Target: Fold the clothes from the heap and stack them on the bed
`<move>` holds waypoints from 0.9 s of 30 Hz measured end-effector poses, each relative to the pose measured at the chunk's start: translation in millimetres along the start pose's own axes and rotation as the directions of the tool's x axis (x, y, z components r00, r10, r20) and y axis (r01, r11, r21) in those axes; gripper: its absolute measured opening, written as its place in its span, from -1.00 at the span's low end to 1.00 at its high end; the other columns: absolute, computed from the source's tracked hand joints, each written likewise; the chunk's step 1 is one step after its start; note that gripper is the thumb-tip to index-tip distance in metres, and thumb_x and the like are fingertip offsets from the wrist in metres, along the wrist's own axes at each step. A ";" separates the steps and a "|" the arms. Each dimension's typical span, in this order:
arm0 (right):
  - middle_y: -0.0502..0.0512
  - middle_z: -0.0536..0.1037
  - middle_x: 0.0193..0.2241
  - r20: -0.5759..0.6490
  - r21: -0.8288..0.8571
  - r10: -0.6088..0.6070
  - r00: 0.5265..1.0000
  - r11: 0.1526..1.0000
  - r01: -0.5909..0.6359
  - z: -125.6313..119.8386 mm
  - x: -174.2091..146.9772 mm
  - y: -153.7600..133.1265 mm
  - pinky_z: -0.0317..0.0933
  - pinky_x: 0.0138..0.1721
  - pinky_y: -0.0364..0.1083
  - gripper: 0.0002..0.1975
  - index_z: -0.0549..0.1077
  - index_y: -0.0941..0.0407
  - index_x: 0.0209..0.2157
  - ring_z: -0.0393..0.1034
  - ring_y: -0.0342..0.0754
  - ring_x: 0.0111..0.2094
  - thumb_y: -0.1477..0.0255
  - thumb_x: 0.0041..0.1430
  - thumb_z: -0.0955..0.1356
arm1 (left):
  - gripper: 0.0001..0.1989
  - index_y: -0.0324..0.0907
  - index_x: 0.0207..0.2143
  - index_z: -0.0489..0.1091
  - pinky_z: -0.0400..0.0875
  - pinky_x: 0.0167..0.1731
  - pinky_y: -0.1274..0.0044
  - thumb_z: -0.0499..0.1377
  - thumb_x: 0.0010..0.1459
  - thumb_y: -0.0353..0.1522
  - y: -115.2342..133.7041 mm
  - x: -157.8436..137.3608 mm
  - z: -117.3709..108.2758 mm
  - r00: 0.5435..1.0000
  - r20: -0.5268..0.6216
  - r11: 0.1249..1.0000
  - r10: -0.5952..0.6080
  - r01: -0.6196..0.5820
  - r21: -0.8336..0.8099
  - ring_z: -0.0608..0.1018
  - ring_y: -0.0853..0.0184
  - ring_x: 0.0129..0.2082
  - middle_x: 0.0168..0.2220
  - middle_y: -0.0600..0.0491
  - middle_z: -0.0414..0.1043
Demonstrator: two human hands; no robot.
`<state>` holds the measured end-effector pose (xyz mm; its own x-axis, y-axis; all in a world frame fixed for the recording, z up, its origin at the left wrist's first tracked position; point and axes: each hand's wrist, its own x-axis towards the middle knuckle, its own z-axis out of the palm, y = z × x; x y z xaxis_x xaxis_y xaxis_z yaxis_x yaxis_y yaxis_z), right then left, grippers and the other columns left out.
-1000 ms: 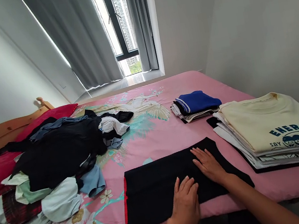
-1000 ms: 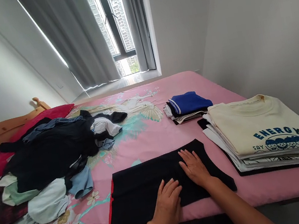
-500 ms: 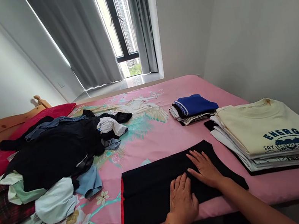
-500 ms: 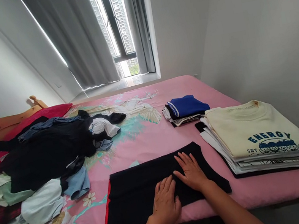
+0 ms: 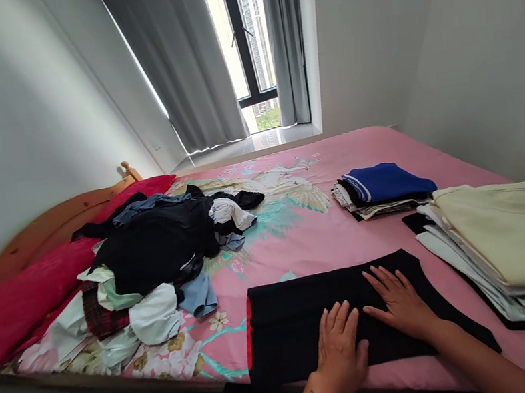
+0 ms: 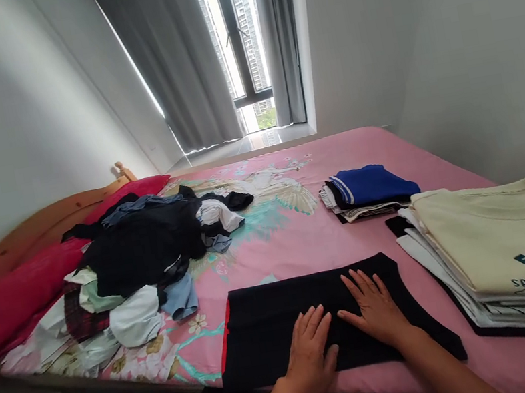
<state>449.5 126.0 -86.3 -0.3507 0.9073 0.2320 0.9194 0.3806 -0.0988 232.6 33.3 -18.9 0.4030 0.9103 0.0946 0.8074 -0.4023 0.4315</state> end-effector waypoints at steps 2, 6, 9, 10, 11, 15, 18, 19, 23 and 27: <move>0.23 0.09 0.24 0.006 -0.004 0.000 1.000 1.000 0.000 2.7 -0.7 0.6 -0.30 0.22 0.23 -0.17 0.09 0.08 0.22 -0.13 0.15 0.26 -0.14 0.04 0.13 | -0.36 0.04 0.27 -0.16 -0.18 0.22 0.08 -0.01 0.17 -0.24 -21.0 -16.5 -10.4 1.000 0.001 0.996 0.023 -0.023 0.089 -0.05 0.19 0.30 0.32 0.12 -0.17; 0.21 0.06 0.25 0.040 0.013 0.008 0.999 1.000 -0.008 2.3 0.8 4.2 -0.31 0.22 0.24 -0.17 0.06 0.07 0.23 -0.17 0.15 0.27 -0.13 0.04 0.13 | -0.33 -0.01 0.26 -0.13 -0.22 0.17 -0.03 0.04 0.14 -0.26 -78.4 -44.1 -32.3 0.986 -0.090 0.942 -0.140 0.161 0.295 -0.04 0.10 0.29 0.32 -0.02 -0.19; 0.22 0.08 0.24 0.087 0.059 0.029 0.996 0.998 -0.034 -10.5 3.2 -1.2 -0.25 0.21 0.29 -0.18 0.05 0.09 0.23 -0.15 0.17 0.27 -0.11 0.05 0.15 | -0.44 -0.08 0.22 0.05 -0.09 0.16 0.02 0.01 0.15 -0.39 -116.3 -54.5 -46.5 0.905 -0.277 0.847 -0.324 0.408 0.342 0.03 0.10 0.27 0.29 -0.10 -0.06; 0.21 0.08 0.24 0.075 0.076 0.030 0.997 0.996 -0.036 -17.1 3.1 -7.4 -0.23 0.20 0.30 -0.21 0.06 0.09 0.23 -0.14 0.17 0.26 -0.08 0.08 0.15 | -0.48 -0.08 0.19 0.11 -0.03 0.15 0.05 0.00 0.15 -0.41 -126.1 -57.1 -49.5 0.881 -0.314 0.830 -0.355 0.451 0.327 0.07 0.11 0.26 0.28 -0.11 -0.01; 0.19 0.10 0.24 0.045 0.093 0.022 0.999 0.995 -0.026 -24.0 2.1 -16.5 -0.21 0.20 0.30 -0.26 0.07 0.10 0.22 -0.13 0.15 0.26 -0.04 0.12 0.16 | -0.51 -0.08 0.16 0.16 0.03 0.14 0.08 0.00 0.15 -0.40 -134.4 -59.7 -51.2 0.865 -0.336 0.826 -0.372 0.474 0.305 0.11 0.12 0.25 0.26 -0.11 0.04; 0.13 0.23 0.18 -0.117 0.188 -0.115 0.987 0.973 0.135 -44.2 -13.2 -76.0 -0.07 0.22 0.19 -0.51 0.17 0.09 0.17 0.00 0.04 0.22 0.25 0.23 0.17 | -0.60 -0.15 0.09 0.25 0.17 0.10 0.22 -0.02 0.18 -0.36 -155.3 -73.5 -49.1 0.842 -0.392 0.859 -0.372 0.472 0.200 0.27 0.19 0.16 0.15 -0.11 0.24; 0.09 0.37 0.07 -0.121 0.296 -0.207 0.971 0.926 0.234 -44.2 -30.2 -125.4 0.06 0.18 0.11 -0.63 0.30 0.04 0.06 0.18 -0.02 0.14 0.43 0.22 0.18 | -0.61 -0.19 0.07 0.25 0.23 0.05 0.29 -0.03 0.19 -0.33 -158.0 -83.7 -51.7 0.824 -0.412 0.867 -0.389 0.479 0.139 0.35 0.21 0.07 0.06 -0.10 0.33; 0.08 0.39 0.05 -0.103 0.323 -0.236 0.966 0.911 0.257 -42.0 -34.7 -139.3 0.07 0.17 0.11 -0.63 0.32 0.04 0.05 0.20 -0.01 0.12 0.45 0.21 0.18 | -0.60 -0.20 0.07 0.25 0.24 0.03 0.31 -0.02 0.19 -0.32 -156.7 -86.1 -55.4 0.814 -0.402 0.855 -0.419 0.502 0.126 0.37 0.20 0.04 0.03 -0.10 0.35; 0.08 0.25 0.17 -0.015 0.380 -0.346 0.938 0.866 0.325 -31.3 -39.3 -180.4 0.05 0.17 0.18 -0.49 0.17 0.04 0.17 0.09 0.09 0.19 0.44 0.16 0.24 | -0.61 -0.23 0.02 0.26 0.22 -0.02 0.37 0.00 0.16 -0.28 -145.7 -90.7 -78.1 0.727 -0.242 0.737 -0.642 0.673 0.064 0.39 0.18 -0.01 -0.05 -0.12 0.40; 0.08 0.23 0.18 -0.023 0.428 -0.301 0.953 0.859 0.282 -30.3 -20.7 -212.2 -0.01 0.19 0.21 -0.49 0.16 0.04 0.19 0.06 0.10 0.20 0.46 0.18 0.20 | -0.63 -0.20 -0.22 0.37 0.31 -0.22 0.39 0.03 0.08 -0.11 -138.2 -92.3 -93.4 0.663 -0.091 0.665 -0.743 0.747 0.016 0.51 0.12 -0.20 -0.26 -0.10 0.50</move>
<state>267.1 21.0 -40.8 -0.6072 0.7462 0.2731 0.6145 0.6589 -0.4339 43.5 14.0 -3.5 -0.3717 0.9114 -0.1767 0.8446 0.4110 0.3432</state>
